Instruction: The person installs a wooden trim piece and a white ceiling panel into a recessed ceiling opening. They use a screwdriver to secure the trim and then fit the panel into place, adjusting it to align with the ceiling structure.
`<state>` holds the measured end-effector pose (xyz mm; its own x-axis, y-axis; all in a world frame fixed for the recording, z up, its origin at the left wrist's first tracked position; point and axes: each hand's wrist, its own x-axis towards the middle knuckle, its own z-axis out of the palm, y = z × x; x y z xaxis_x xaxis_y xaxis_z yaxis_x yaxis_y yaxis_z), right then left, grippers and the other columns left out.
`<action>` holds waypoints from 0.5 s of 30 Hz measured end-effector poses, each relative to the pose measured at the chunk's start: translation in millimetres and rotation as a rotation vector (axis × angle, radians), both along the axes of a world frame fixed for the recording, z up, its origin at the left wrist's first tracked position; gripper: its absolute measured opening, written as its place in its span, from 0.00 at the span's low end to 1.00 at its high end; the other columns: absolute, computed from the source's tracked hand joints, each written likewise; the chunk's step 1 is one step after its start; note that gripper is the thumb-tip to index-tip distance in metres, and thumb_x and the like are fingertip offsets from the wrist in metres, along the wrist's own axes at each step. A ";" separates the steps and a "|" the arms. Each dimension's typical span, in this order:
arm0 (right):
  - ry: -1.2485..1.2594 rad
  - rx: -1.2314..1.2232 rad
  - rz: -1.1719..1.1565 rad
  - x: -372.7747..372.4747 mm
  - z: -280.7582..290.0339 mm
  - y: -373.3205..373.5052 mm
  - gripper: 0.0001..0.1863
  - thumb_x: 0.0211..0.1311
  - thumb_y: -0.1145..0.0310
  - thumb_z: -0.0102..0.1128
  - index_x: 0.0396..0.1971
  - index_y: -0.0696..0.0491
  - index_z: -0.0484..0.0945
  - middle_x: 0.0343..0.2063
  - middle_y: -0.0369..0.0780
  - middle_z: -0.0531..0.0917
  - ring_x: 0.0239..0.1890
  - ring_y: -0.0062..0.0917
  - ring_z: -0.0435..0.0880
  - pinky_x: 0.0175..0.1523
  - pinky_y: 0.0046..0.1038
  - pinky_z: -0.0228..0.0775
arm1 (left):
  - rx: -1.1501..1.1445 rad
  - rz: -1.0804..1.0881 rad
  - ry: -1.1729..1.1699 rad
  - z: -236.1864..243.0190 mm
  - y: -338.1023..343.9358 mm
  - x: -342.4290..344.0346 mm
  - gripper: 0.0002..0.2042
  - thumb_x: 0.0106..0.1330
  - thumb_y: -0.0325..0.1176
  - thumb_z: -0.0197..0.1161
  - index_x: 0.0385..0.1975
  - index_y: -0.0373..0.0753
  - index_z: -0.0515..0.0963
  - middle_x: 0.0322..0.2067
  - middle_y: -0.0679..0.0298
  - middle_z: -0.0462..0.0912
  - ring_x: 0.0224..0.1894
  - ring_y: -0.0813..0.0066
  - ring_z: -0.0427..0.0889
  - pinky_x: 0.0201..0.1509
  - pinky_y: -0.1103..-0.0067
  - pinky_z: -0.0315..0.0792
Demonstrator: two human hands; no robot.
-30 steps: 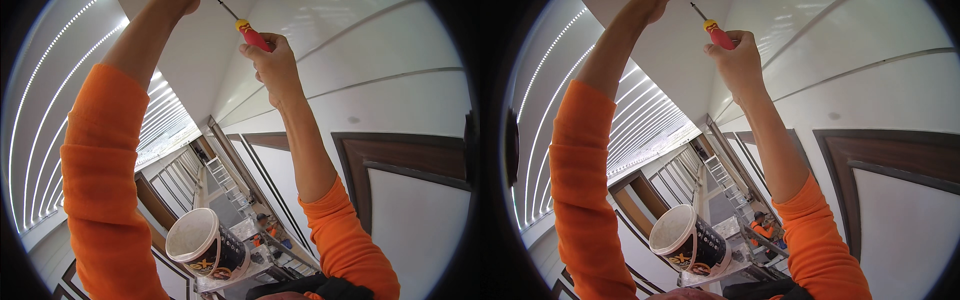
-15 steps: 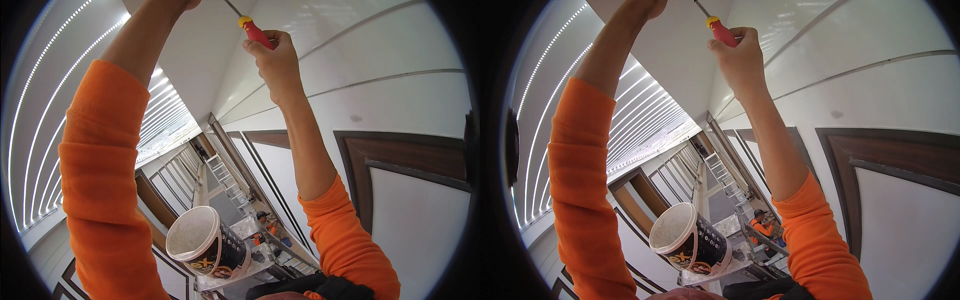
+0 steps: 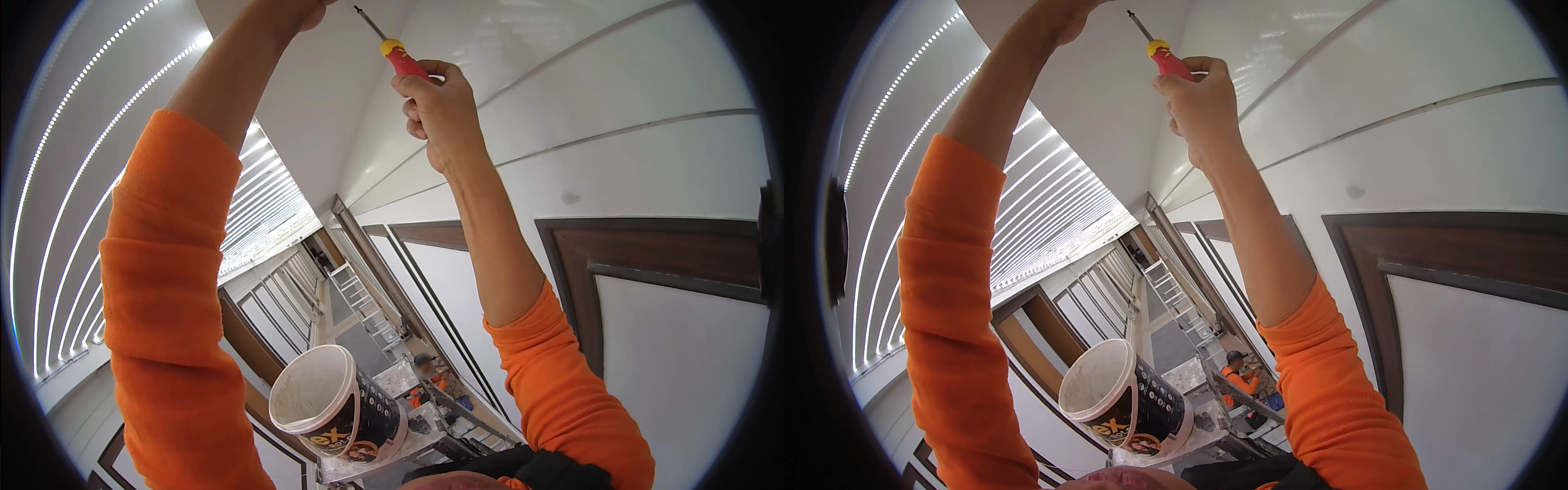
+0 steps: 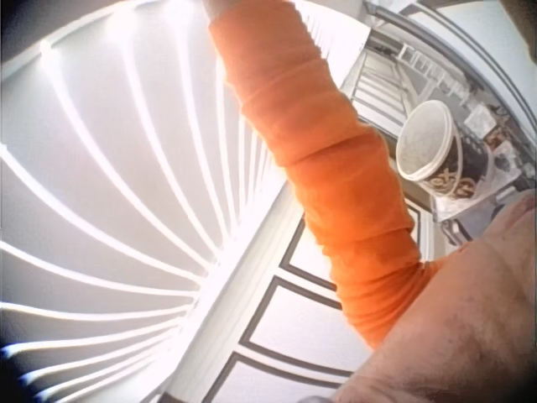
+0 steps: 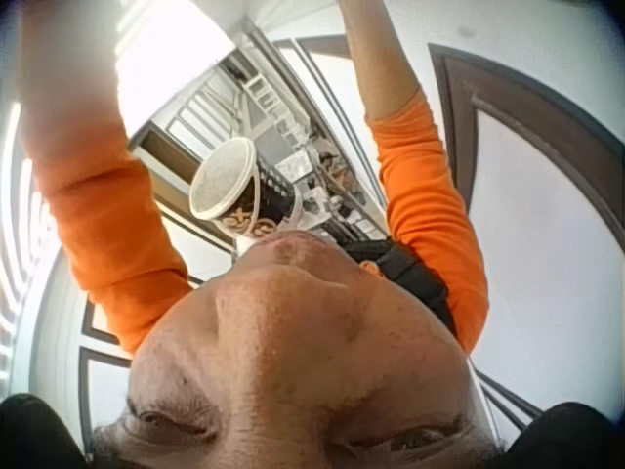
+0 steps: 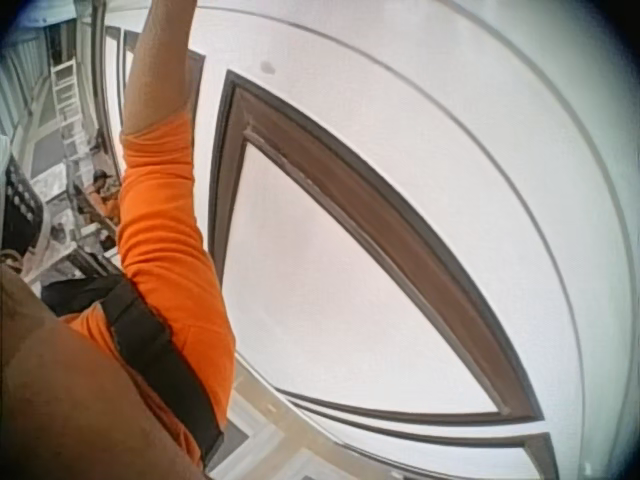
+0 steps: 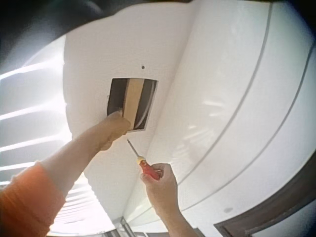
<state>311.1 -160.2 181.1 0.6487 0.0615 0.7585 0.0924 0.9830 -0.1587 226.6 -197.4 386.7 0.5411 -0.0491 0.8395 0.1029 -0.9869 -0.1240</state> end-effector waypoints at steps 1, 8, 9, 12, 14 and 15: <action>0.070 0.014 -0.302 -2.6 1.9 5.3 0.21 0.61 0.66 0.72 0.48 0.60 0.76 0.28 0.39 0.81 0.21 0.18 0.75 0.24 0.22 0.64 | 0.036 0.000 -0.019 -1.6 -1.2 -1.0 0.23 0.70 0.33 0.54 0.65 0.40 0.70 0.57 0.51 0.78 0.62 0.59 0.73 0.66 0.64 0.65; 0.161 -0.083 -0.535 -4.4 7.9 3.7 0.19 0.62 0.58 0.71 0.41 0.58 0.79 0.26 0.37 0.82 0.18 0.20 0.74 0.29 0.26 0.70 | 0.136 0.096 -0.059 1.3 -6.4 -9.3 0.25 0.72 0.34 0.54 0.68 0.35 0.68 0.64 0.48 0.75 0.68 0.56 0.69 0.71 0.63 0.62; 0.112 -0.091 -0.353 -1.6 4.9 1.3 0.19 0.62 0.58 0.71 0.42 0.58 0.79 0.27 0.36 0.81 0.18 0.19 0.73 0.28 0.26 0.69 | 0.123 0.085 -0.043 3.2 -5.5 -8.8 0.25 0.71 0.34 0.54 0.68 0.35 0.68 0.64 0.47 0.74 0.68 0.56 0.69 0.71 0.63 0.62; -0.077 -0.149 -0.090 9.0 0.0 1.6 0.23 0.61 0.60 0.71 0.49 0.58 0.76 0.29 0.36 0.79 0.21 0.20 0.76 0.28 0.26 0.70 | 0.097 0.110 -0.005 7.8 -2.3 -9.2 0.24 0.71 0.34 0.56 0.67 0.34 0.69 0.63 0.47 0.75 0.68 0.58 0.69 0.71 0.64 0.62; -0.013 -0.077 -0.570 10.8 -0.3 10.8 0.23 0.61 0.61 0.71 0.49 0.59 0.77 0.31 0.37 0.80 0.23 0.22 0.79 0.29 0.27 0.71 | 0.197 -0.044 0.141 7.2 -1.4 -10.6 0.24 0.71 0.34 0.56 0.66 0.34 0.70 0.63 0.48 0.75 0.68 0.58 0.69 0.71 0.64 0.62; -0.019 0.023 -0.807 10.4 1.1 15.1 0.22 0.61 0.61 0.71 0.49 0.59 0.77 0.31 0.38 0.80 0.25 0.23 0.80 0.30 0.27 0.72 | 0.246 -0.121 0.212 5.8 -1.5 -12.3 0.24 0.70 0.34 0.56 0.66 0.34 0.70 0.63 0.48 0.75 0.68 0.58 0.69 0.71 0.64 0.62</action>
<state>321.5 -145.1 182.2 0.4733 -0.4361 0.7654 0.7775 0.6153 -0.1302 214.3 -198.9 392.5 0.6800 -0.3110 0.6640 -0.0669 -0.9281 -0.3662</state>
